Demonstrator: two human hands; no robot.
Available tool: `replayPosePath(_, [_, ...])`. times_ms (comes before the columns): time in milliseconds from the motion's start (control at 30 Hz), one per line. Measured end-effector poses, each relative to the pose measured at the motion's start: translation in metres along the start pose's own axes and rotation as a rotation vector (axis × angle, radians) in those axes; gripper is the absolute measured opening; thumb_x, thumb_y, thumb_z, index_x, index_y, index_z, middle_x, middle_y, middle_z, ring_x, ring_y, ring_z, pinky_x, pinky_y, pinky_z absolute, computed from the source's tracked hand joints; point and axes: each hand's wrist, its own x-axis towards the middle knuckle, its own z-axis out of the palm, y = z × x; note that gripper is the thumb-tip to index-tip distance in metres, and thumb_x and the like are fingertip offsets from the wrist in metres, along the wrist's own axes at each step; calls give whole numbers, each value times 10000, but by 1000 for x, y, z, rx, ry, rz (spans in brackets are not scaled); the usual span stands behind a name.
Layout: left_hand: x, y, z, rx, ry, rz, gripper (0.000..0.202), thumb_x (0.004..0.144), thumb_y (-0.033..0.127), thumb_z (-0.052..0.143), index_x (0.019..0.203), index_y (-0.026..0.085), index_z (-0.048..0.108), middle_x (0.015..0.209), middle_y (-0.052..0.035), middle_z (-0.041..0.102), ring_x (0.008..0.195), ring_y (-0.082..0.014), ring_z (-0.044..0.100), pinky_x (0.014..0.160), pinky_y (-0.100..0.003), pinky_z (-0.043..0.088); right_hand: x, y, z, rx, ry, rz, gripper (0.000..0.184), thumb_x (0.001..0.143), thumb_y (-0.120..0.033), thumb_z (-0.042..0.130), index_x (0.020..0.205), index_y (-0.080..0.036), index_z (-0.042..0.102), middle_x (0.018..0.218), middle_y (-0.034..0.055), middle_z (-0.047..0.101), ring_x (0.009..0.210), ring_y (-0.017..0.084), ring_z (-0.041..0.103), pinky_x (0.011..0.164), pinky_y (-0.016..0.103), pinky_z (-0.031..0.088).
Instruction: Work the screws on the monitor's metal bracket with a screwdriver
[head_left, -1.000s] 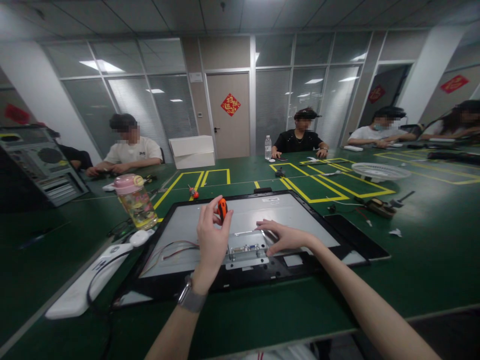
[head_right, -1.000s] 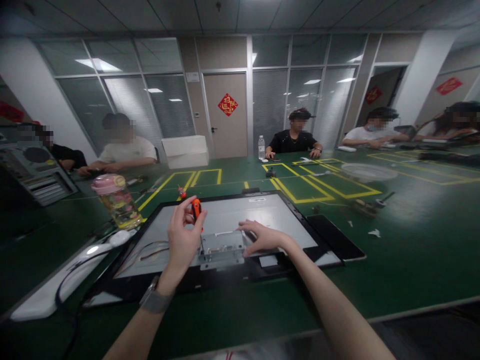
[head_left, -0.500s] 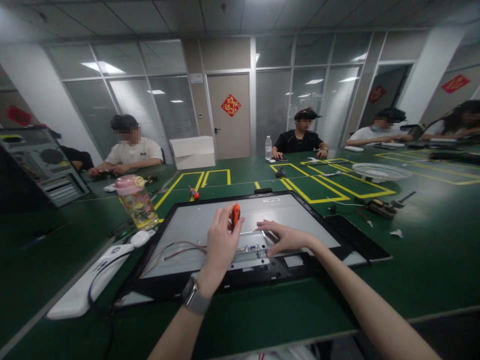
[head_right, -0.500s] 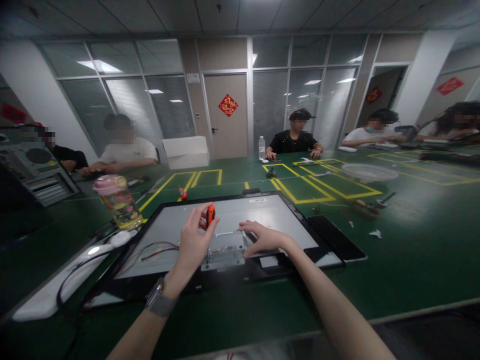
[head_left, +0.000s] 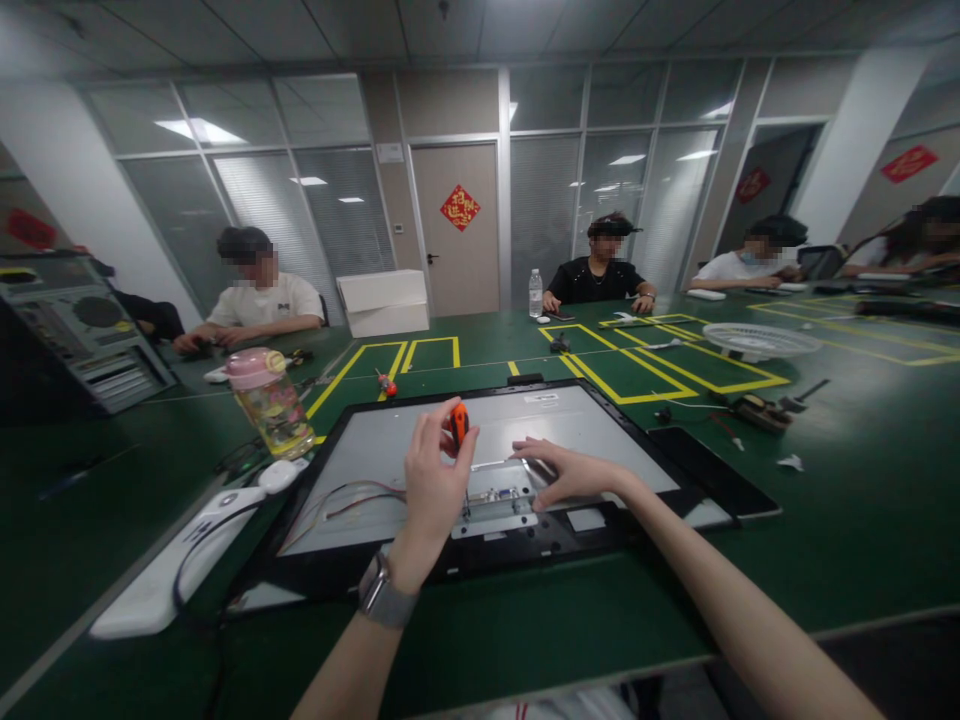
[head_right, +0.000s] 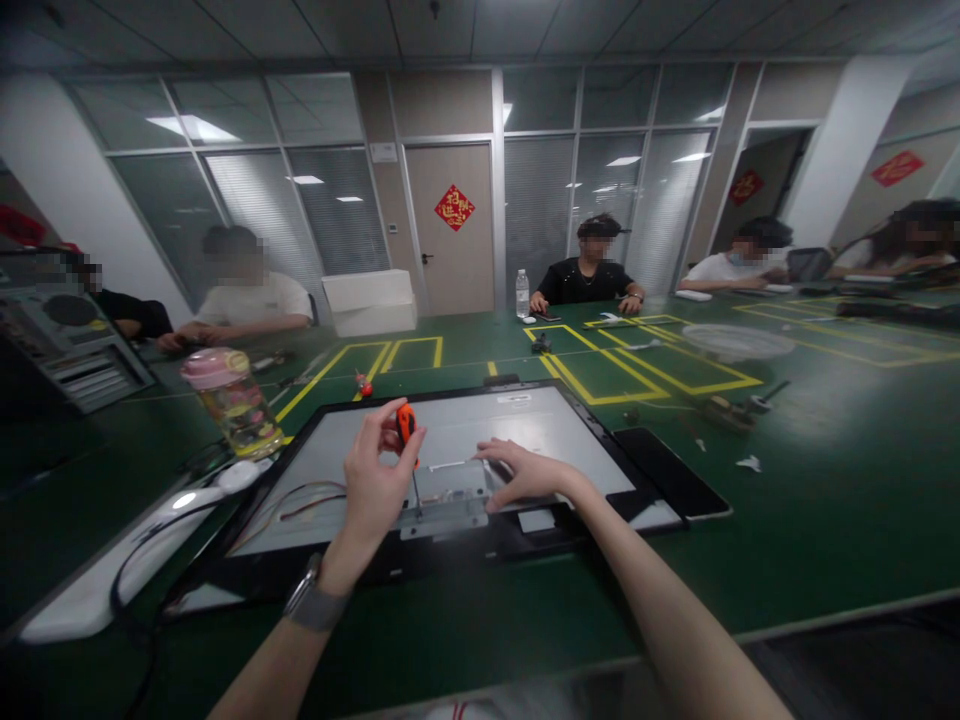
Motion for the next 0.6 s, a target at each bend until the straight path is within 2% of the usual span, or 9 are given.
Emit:
replayPosePath(167, [-1, 0, 2, 13, -106, 40, 343, 908, 198, 629, 1242, 245, 563, 913, 8, 579, 664, -118, 563, 676, -262, 512, 1, 1, 0, -5, 0, 0, 1052, 611, -707, 786, 1491, -239, 448, 1653, 120, 241, 1541, 337, 114, 1245, 497, 121])
replayPosePath(400, [0, 4, 1, -9, -115, 19, 335, 887, 170, 612, 1210, 246, 566, 924, 5, 616, 624, -105, 562, 657, -252, 513, 1, 1, 0, -17, -4, 4, 1060, 610, -715, 781, 1493, -236, 444, 1653, 123, 238, 1542, 338, 104, 1246, 500, 116])
replayPosePath(500, [-3, 5, 2, -66, -114, -30, 358, 853, 148, 595, 1196, 236, 542, 944, -8, 650, 701, -127, 627, 695, -263, 527, 1, 0, 0, -7, -5, 7, 1049, 609, -703, 791, 1490, -249, 447, 1654, 118, 239, 1541, 339, 110, 1245, 514, 113])
replayPosePath(600, [-5, 6, 1, -186, -103, -52, 311, 849, 138, 574, 1144, 225, 525, 882, -1, 661, 773, -147, 663, 755, -283, 540, 0, -1, 0, -8, -7, 1, 1048, 616, -717, 777, 1491, -244, 446, 1654, 118, 239, 1541, 339, 113, 1246, 503, 122])
